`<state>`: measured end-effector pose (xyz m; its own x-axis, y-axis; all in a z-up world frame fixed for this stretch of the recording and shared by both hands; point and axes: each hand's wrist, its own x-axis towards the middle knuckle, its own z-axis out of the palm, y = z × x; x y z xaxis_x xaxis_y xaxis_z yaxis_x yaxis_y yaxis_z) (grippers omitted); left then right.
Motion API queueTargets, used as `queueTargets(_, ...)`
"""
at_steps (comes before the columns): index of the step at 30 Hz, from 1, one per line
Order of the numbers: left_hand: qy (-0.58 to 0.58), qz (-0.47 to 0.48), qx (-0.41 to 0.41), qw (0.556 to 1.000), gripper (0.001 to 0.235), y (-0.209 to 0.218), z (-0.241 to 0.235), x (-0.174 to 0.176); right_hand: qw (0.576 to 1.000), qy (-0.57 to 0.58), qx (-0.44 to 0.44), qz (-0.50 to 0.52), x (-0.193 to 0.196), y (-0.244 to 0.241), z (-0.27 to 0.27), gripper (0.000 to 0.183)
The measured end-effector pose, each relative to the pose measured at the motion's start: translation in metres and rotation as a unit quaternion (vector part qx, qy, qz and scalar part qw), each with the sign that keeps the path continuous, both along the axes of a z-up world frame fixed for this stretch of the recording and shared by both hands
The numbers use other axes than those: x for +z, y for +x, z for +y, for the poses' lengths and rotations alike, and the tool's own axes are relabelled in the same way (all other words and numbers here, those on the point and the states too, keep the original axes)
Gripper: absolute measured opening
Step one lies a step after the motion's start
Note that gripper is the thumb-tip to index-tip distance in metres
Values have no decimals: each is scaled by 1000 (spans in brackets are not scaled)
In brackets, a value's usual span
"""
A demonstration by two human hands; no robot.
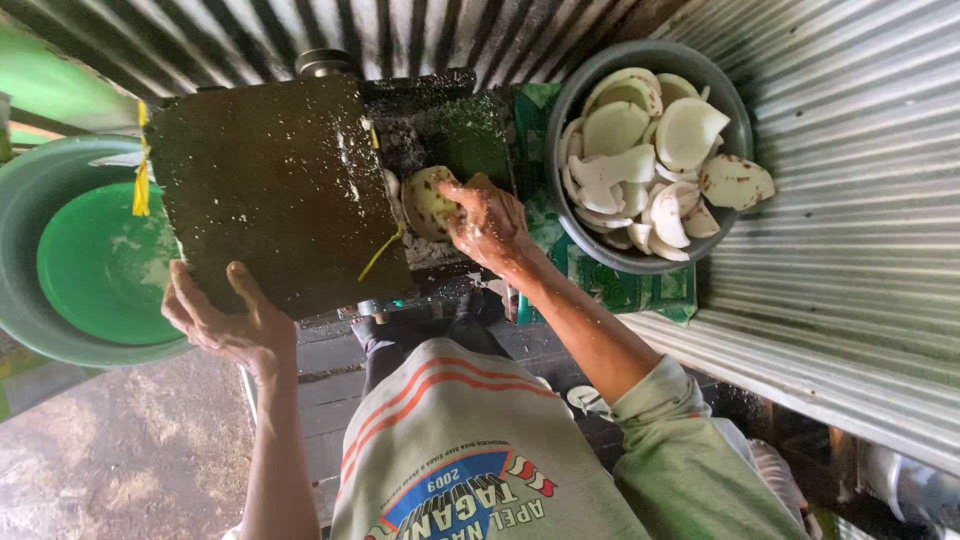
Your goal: The person grates white vegetable slices on a manual grater, collecting the grated material into a green basin. The person repeatedly picks slices from a metal bowl, grates them, and places the remaining pieces back into the bowl.
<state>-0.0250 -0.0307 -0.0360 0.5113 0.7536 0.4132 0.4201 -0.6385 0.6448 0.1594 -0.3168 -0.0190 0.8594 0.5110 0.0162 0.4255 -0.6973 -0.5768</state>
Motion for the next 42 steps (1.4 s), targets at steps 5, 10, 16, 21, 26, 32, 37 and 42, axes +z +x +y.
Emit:
queueTargets(5,4,-7,-15,1000,66,-4,-1,0,1000,-1,-26,-17,15,-1,11,37)
queueTargets(10,8,9,-18,1000,63,-3,0,2,1000,-17,8,-7,16,1,10,47)
queueTargets(16,12,5,-16,1000,62,-3,4,-4,996,-38,9,-86,3,4,16,55)
queueTargets(21,7,-1,11,1000,66,2,6,-7,994,-82,-14,65,7,9,22,52)
queueTargets(26,20,-1,-3,1000,65,0,4,-5,988,-115,-18,98,16,13,28,53)
queueTargets(32,3,12,-4,1000,67,-1,5,-2,989,-110,-30,90,14,10,31,50)
queueTargets(37,12,6,-13,1000,64,-1,5,1,994,-99,-7,56,8,7,33,49)
queueTargets(42,0,8,-16,1000,63,-4,1,3,992,-115,2,43,4,6,34,41)
